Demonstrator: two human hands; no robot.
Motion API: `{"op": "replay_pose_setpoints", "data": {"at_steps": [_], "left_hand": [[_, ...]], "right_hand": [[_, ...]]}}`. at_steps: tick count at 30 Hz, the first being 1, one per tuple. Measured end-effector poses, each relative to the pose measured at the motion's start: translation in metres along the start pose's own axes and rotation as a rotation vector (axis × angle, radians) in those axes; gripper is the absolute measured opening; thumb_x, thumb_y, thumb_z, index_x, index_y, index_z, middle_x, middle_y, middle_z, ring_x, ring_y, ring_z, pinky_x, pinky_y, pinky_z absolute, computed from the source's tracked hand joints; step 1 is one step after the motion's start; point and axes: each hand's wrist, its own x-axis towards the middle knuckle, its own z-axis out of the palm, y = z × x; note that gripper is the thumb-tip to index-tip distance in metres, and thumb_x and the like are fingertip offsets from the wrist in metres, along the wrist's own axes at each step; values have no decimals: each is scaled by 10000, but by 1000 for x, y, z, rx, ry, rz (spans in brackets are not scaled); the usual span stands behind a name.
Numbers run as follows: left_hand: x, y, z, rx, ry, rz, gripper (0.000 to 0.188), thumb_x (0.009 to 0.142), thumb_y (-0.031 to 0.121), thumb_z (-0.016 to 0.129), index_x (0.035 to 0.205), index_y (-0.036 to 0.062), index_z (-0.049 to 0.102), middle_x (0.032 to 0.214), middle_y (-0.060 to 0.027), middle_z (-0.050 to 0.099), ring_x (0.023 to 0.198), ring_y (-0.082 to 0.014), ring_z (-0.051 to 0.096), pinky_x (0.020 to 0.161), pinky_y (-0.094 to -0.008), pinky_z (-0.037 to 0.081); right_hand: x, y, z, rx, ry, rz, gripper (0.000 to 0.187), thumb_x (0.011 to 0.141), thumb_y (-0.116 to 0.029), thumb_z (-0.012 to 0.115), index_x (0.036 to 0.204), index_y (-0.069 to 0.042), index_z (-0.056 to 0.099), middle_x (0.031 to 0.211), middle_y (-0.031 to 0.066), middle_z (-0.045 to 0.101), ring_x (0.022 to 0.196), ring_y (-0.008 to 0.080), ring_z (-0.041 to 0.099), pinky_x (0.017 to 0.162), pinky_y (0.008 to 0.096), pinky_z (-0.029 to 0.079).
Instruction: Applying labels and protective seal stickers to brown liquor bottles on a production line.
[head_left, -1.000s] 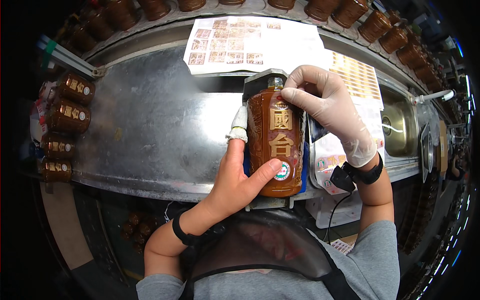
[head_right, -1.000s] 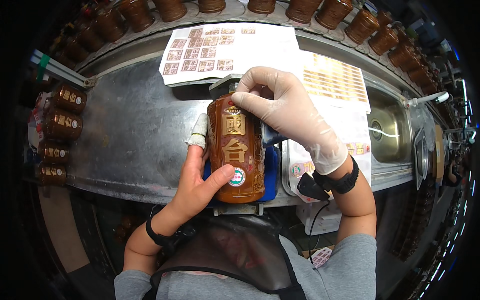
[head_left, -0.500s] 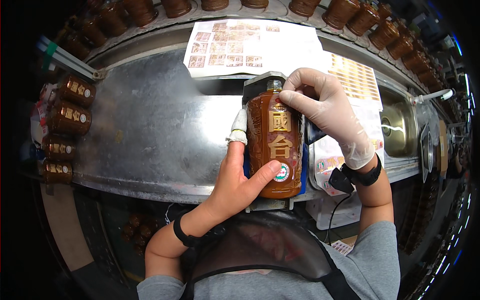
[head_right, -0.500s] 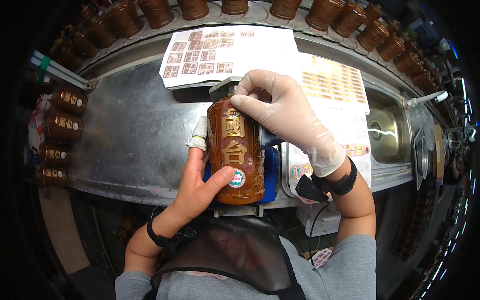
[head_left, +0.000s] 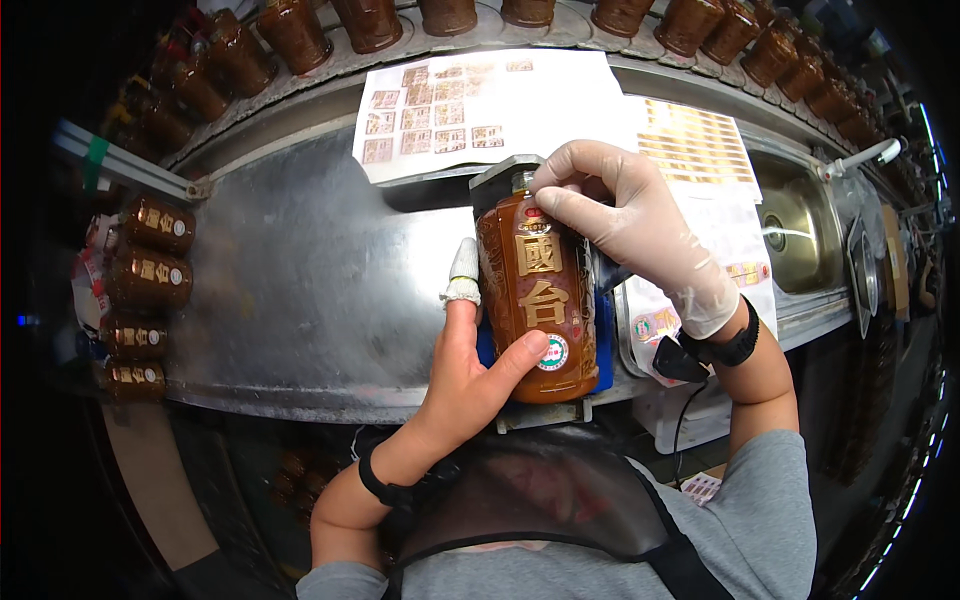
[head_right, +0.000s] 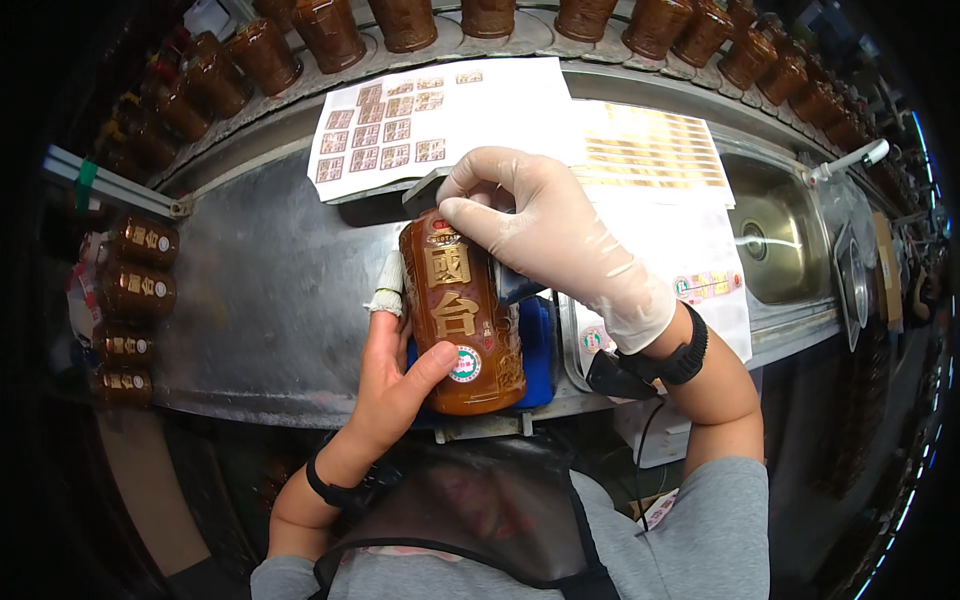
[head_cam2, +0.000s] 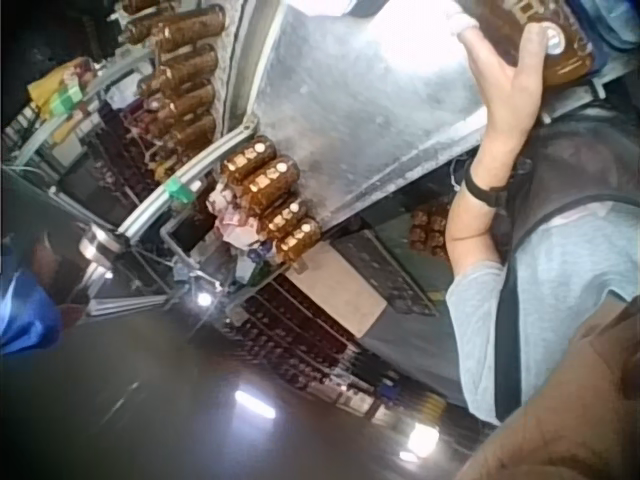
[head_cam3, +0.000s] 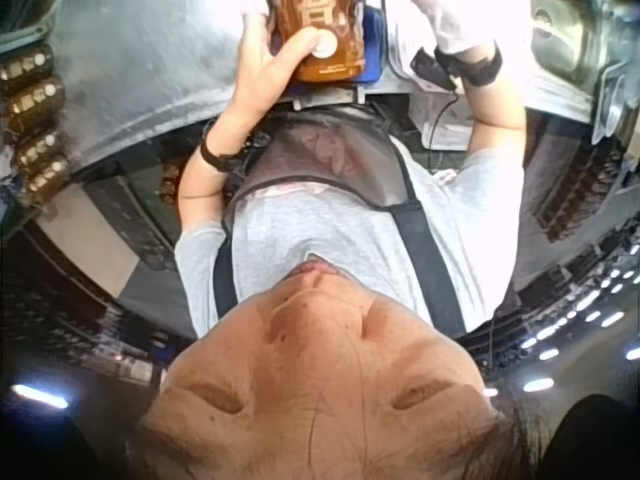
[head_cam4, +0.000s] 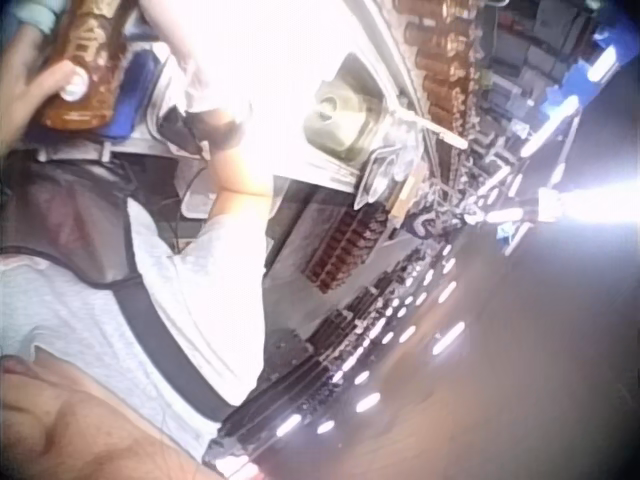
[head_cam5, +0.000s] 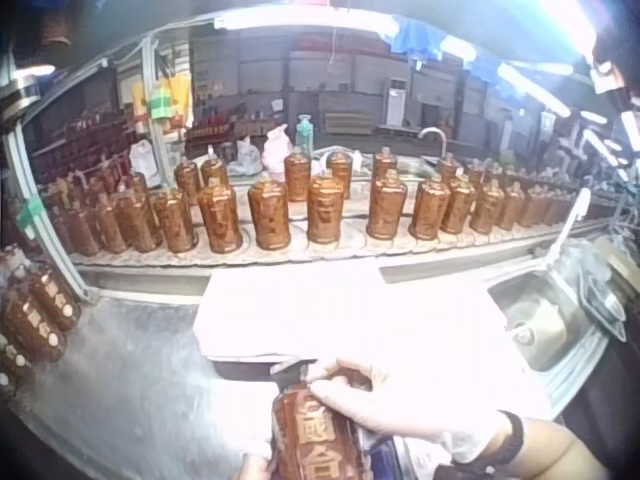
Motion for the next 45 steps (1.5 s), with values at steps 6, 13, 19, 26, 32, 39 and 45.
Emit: {"op": "replay_pose_setpoints", "data": {"at_steps": [6,13,19,26,32,39,45], "left_hand": [[6,13,-2,23,63,80,793,918,166,682,1496,-85,201,1520,-220,329,1434,-282,306,1183,-405,227],[38,26,-10,-219,137,-29,510,984,141,583,1434,-38,420,1362,-134,550,1244,-183,545,1067,-333,435],[44,20,-7,-275,168,-34,624,925,88,684,1441,-70,370,1352,-160,529,1245,-192,524,1059,-329,431],[47,16,-8,-257,159,-16,658,913,86,703,1449,-69,353,1370,-162,511,1249,-199,524,1065,-335,432],[47,16,-7,-268,157,-18,672,915,95,705,1455,-69,341,1372,-169,508,1250,-199,524,1063,-335,433],[47,14,-9,-316,190,-33,571,966,114,634,1442,-69,377,1347,-154,540,1240,-177,530,1061,-320,430],[48,16,-7,-264,197,-35,479,1005,134,562,1430,-40,427,1349,-127,560,1212,-157,553,1039,-314,449]], "right_hand": [[-6,5,-10,22,179,-23,208,940,-169,614,1004,13,690,857,39,680,818,86,600,747,242,480],[-25,13,-2,54,191,151,306,884,-253,721,1037,6,664,844,1,578,726,74,527,697,239,453],[-32,14,9,150,150,167,409,800,-210,829,1087,-33,596,816,-57,436,664,3,412,565,167,347],[-30,13,8,110,140,182,451,760,-212,854,1089,-51,592,868,-46,420,660,5,403,560,166,352],[-29,14,7,84,142,187,463,753,-221,858,1096,-55,596,866,-43,423,655,2,404,562,160,356],[-29,19,7,203,126,196,368,830,-204,789,1108,-49,603,863,-52,415,650,2,396,576,161,358],[-27,20,8,148,156,165,240,903,-164,695,1093,-40,617,824,-63,404,648,3,383,588,165,344]]}}
